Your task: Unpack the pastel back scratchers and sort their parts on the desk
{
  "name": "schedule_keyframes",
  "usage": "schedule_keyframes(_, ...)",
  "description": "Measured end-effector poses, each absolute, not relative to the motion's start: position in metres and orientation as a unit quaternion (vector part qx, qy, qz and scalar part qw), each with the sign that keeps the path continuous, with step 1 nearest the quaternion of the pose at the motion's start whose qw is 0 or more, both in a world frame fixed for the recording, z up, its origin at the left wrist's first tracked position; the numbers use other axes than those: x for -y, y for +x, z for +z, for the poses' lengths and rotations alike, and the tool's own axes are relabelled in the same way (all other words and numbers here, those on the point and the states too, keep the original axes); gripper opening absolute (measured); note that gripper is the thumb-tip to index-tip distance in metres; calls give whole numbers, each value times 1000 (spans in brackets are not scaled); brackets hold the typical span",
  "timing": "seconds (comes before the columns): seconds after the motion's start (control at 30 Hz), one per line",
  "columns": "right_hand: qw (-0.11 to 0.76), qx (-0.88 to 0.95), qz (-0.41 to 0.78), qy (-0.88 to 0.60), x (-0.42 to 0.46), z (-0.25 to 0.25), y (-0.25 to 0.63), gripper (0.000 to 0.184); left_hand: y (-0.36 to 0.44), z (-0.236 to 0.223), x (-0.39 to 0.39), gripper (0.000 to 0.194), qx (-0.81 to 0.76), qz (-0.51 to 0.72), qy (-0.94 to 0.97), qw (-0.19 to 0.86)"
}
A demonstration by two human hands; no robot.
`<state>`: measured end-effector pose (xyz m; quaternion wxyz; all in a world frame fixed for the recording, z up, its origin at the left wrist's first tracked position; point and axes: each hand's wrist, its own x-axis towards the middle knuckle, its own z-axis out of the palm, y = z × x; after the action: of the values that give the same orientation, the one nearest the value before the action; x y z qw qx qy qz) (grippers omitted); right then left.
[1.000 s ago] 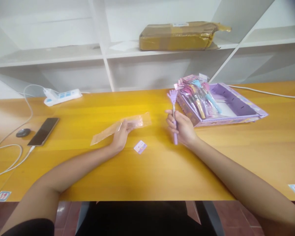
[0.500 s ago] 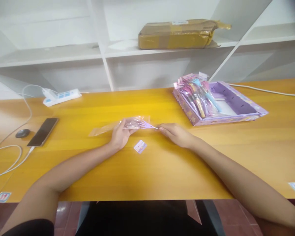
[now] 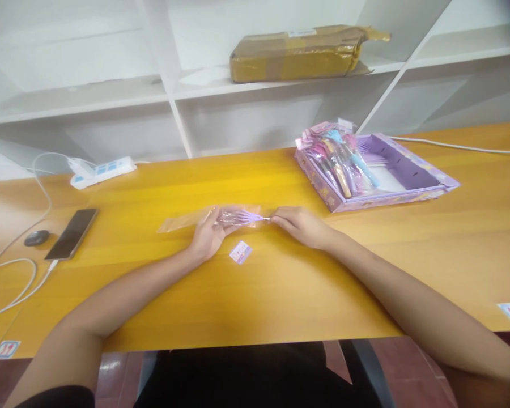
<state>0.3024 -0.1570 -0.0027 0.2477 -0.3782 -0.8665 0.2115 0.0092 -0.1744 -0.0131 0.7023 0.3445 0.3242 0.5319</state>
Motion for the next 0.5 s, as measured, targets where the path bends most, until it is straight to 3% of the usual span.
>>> schedule_keyframes(0.3,302,822,244,-415,174,-6,278,30,14,-12,182,38,-302,495,373,724)
schedule_keyframes(0.5,290,824,256,-413,180,0,273,35,16,-11,181,42,-314,489,400,709)
